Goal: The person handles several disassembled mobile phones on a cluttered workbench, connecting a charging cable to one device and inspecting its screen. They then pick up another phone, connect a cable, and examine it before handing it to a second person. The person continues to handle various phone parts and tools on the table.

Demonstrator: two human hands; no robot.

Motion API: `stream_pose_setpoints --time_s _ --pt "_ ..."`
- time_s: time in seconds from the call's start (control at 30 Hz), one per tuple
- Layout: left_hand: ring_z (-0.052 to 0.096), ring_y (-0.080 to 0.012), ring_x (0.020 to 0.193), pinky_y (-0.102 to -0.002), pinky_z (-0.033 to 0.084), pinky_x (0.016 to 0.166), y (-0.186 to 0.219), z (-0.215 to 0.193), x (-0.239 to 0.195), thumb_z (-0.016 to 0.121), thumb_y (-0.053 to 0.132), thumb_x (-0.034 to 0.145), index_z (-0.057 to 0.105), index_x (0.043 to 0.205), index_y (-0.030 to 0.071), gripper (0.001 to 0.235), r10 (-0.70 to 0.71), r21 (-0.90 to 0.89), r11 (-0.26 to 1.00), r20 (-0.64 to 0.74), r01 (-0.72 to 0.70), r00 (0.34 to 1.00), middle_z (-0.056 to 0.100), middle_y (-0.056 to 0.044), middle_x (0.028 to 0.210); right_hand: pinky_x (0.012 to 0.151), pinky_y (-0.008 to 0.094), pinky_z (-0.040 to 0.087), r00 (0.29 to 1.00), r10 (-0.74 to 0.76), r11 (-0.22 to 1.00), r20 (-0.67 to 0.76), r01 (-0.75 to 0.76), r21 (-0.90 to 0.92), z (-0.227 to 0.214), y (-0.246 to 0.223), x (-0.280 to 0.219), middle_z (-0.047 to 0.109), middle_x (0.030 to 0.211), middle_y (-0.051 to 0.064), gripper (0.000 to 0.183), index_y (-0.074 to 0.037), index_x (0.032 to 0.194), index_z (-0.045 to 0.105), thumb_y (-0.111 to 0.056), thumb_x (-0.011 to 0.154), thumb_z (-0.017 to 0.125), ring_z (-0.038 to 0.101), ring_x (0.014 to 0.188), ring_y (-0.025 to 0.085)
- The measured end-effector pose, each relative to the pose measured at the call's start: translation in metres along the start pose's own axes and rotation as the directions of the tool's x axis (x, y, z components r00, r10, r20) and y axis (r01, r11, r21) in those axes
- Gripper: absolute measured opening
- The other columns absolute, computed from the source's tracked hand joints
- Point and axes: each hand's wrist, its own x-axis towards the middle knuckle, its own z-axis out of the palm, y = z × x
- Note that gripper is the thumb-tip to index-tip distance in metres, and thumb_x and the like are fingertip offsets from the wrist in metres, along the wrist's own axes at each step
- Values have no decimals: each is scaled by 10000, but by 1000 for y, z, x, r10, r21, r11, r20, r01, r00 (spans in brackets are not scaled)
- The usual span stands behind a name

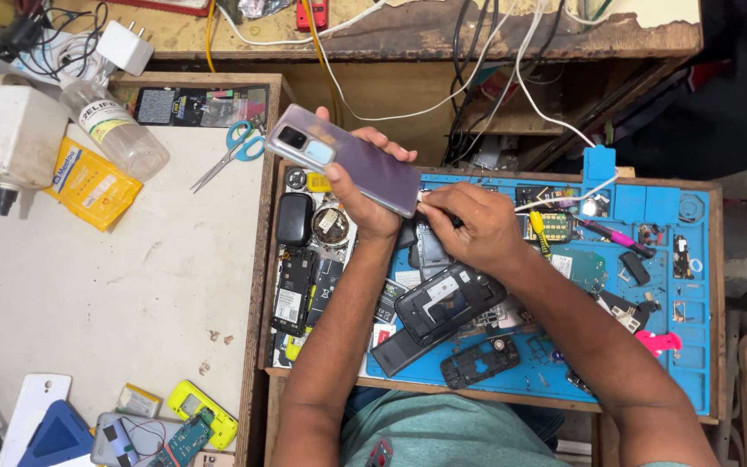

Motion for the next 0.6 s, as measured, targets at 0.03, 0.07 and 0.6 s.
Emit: stream_pose_setpoints --time_s 0.03,0.07,0.6 --pt "624 -204 881 -438 593 833 0 -1 1 530 651 1029 79 1689 185 925 15 43 999 19 -15 1000 536 -118 1123 708 336 591 1000 -10 1000 6 10 -5 1 2 0 735 938 118 134 -21 977 708 -25 882 801 747 828 260" --pt "625 -199 882 -428 593 828 1 -2 1 553 630 1034 67 1688 182 930 31 86 996 36 -34 999 538 -118 1140 711 337 590 1000 -6 1000 11 6 -14 1 3 0 736 939 120 138 -19 982 707 -25 877 796 747 826 261" --pt "657 -212 1114 -328 609 935 13 24 -6 914 102 790 80 1603 18 1167 59 608 794 -36 -26 998 569 -155 1289 735 232 577 867 473 734 154 -485 475 18 45 -25 697 954 66 184 24 1139 671 24 962 722 687 798 92"
